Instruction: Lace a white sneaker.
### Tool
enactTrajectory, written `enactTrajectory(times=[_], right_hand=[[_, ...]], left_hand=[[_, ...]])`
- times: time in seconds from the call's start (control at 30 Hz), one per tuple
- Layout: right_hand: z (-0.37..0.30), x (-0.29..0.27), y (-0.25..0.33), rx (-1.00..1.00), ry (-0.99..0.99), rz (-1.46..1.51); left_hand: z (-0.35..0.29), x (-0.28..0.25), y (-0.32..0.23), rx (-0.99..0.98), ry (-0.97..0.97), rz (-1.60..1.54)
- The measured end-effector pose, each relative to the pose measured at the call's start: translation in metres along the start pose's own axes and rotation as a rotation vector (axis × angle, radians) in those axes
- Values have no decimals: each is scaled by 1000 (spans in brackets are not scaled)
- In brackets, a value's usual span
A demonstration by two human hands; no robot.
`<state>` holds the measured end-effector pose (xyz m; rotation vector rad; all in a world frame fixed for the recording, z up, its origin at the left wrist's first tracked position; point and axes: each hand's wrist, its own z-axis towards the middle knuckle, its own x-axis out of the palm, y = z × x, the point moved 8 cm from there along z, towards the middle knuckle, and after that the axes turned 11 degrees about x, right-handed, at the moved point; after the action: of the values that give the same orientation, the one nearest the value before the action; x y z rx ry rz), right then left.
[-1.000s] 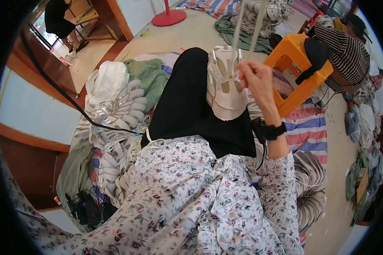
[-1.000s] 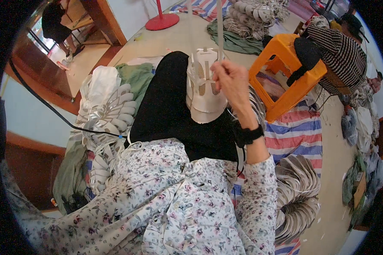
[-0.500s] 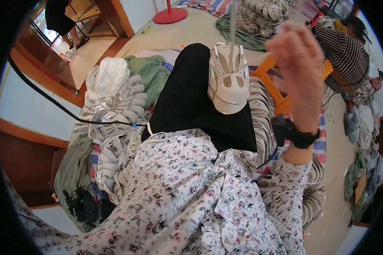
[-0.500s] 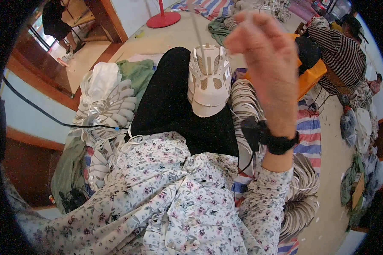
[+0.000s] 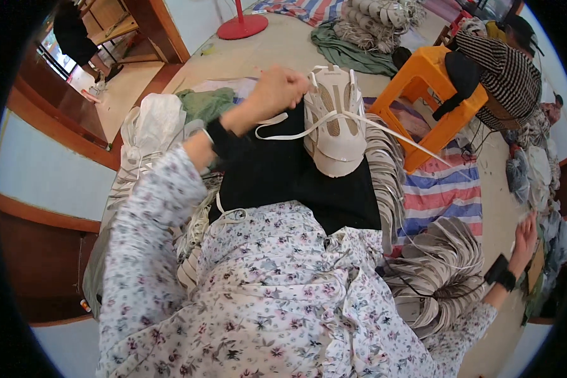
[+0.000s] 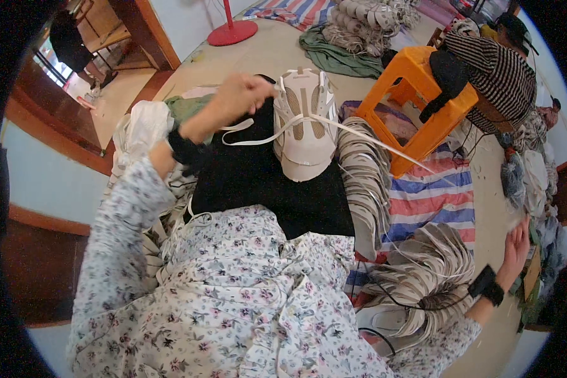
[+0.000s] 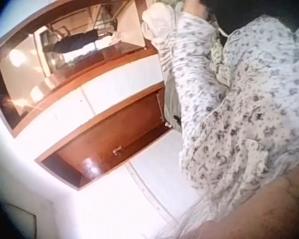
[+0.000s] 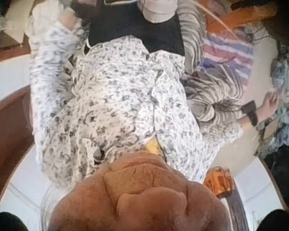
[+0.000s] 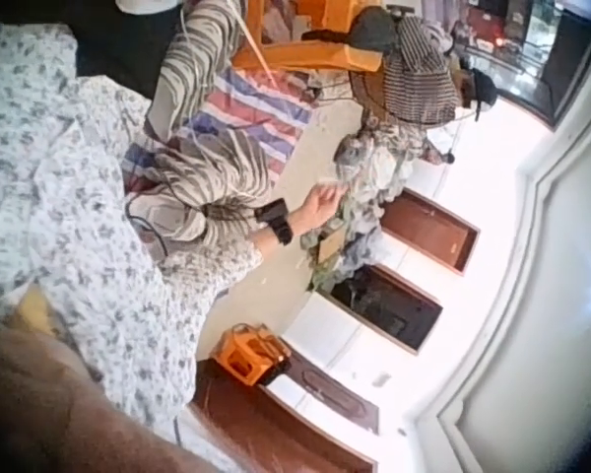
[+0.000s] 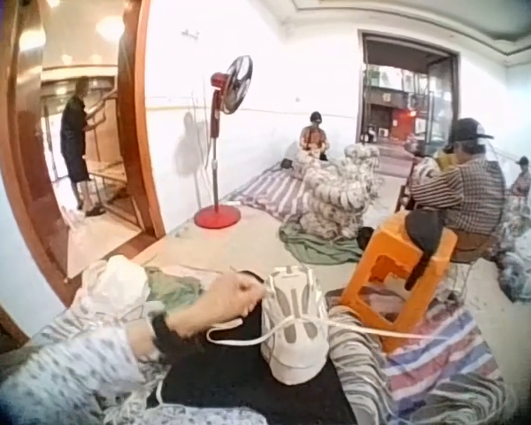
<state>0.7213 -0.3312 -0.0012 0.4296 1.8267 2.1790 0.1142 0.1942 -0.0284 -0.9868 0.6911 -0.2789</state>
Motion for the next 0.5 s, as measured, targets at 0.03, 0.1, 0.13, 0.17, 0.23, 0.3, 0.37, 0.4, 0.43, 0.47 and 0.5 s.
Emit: enactTrajectory(times=[0.03,0.1,0.13,0.17,0.23,0.3,0.37,0.4,0.43,0.47,0.5], right_hand=[[-11,-1,-21,30,-588,-40],[-36,18,-32,-90,-467,-540],[-68,-27,-35,-6,-517,-576],[-99,-74,-36,79,-563,-615],[-188,-146,-14,127,-613,-553],[-173,-186,2,175,-674,-466],[-174,-177,-47,160,-516,-546],[-186,-208,13,128,-632,-428],[-186,-215,18,131,-632,-432],[-187,-213,15,113,-500,-266],[-178,-204,26,78,-357,-117]], left_hand=[[-19,-5,12,-47,-69,127],[-36,-7,14,4,-128,252],[-34,2,16,-69,-113,189],[-33,9,18,-70,-95,175],[-41,7,26,-58,-129,122],[-41,10,27,-87,-113,79],[-41,11,7,-150,-90,127],[-47,6,26,-120,-114,-16],[-48,6,26,-123,-113,-20],[-47,7,23,-123,-135,-104],[-50,0,18,-113,-176,-202]])
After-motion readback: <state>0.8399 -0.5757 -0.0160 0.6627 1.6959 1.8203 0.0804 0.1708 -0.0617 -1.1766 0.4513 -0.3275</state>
